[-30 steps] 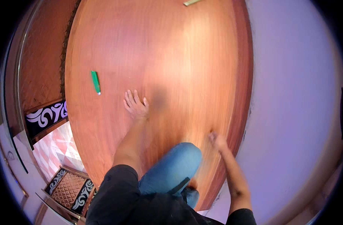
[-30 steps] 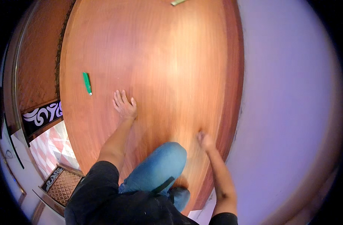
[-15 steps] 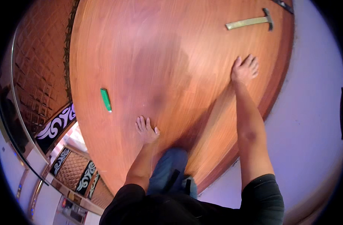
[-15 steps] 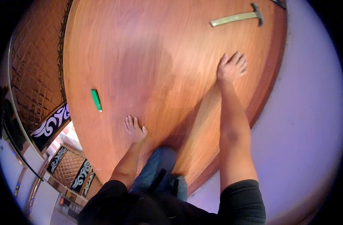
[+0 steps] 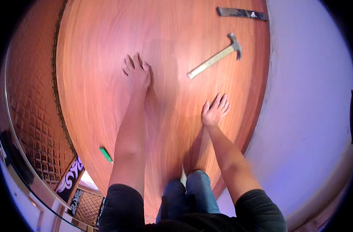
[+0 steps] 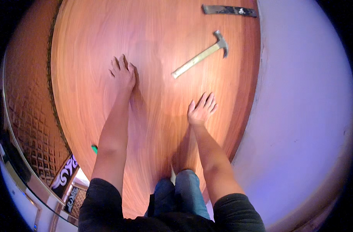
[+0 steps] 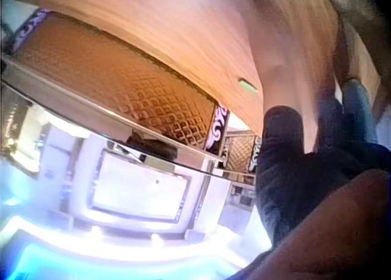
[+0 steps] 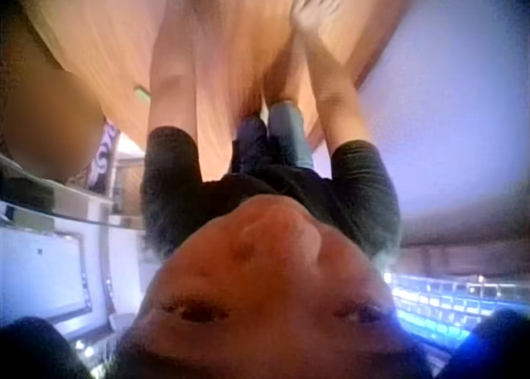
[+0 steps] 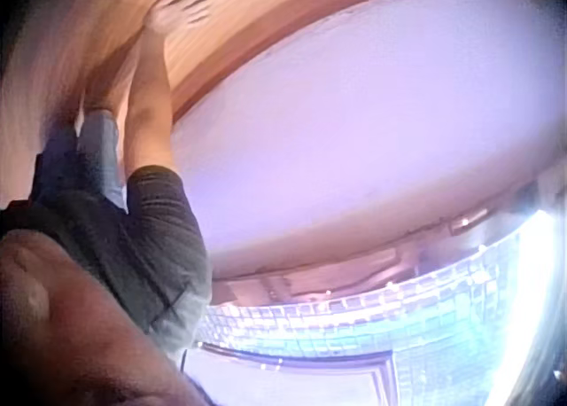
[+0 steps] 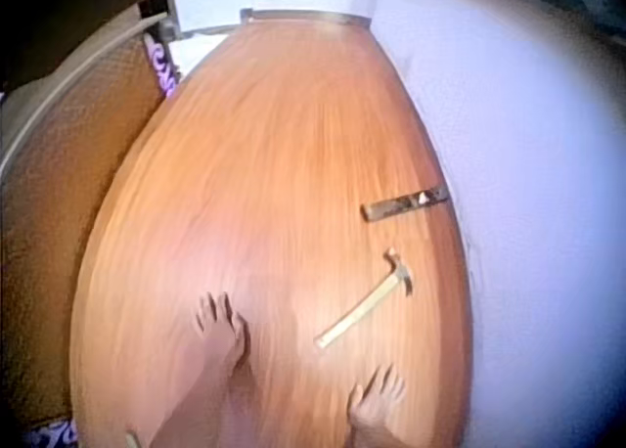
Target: The person cuts a wooden plank using a table saw, then carries it to the installation area. They kneel on the floor, fit the plank into place, and use a hammer and tapping block to secure it. The person also uses a utility knife to trim the plank along the wall edge.
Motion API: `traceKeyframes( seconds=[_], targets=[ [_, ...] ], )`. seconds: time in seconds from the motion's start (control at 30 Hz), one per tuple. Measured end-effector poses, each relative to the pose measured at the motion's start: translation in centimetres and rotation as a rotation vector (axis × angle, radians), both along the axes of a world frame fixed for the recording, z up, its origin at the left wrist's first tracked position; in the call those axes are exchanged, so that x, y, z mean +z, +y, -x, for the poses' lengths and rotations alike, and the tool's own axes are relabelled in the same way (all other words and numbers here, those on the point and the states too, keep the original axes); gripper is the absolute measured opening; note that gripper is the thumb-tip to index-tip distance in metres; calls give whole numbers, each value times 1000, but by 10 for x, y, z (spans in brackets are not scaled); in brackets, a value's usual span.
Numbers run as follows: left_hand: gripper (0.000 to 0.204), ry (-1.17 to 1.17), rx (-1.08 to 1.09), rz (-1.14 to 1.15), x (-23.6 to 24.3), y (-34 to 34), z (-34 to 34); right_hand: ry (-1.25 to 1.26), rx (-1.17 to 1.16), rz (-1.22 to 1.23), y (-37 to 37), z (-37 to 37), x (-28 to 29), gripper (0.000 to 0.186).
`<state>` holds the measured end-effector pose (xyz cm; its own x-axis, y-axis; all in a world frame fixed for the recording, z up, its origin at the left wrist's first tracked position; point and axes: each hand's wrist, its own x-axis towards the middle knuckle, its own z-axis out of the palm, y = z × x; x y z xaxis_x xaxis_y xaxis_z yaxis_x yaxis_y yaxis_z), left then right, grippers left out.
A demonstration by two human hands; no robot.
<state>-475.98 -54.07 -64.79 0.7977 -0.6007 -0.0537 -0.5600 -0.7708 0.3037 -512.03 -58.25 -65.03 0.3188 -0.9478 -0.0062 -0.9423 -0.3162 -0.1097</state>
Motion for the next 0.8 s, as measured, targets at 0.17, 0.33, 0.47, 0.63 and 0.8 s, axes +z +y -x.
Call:
traceKeyframes(
  seconds=[0.17, 0.33, 0.47, 0.63, 0.8],
  targets=[
    [60, -170, 67, -93, -31, -39, -2, 43, -41, -106, -8, 1, 7, 76],
    [60, -230, 64, -85, -23, -48, -4, -170, -268, -82, -45, -22, 6, 76],
    [58, -257, 29, -97, -20, -47, -6, -352, -697, -280, -176, -131, 48, 70],
    [56, -299, 37, -57, -21, -49, -8, -648, -932, -508, -266, -126, 13, 37],
    [56, -259, 20, -69, -20, -60, -4, -1105, -996, -248, -376, -58, -7, 21]
  ],
)
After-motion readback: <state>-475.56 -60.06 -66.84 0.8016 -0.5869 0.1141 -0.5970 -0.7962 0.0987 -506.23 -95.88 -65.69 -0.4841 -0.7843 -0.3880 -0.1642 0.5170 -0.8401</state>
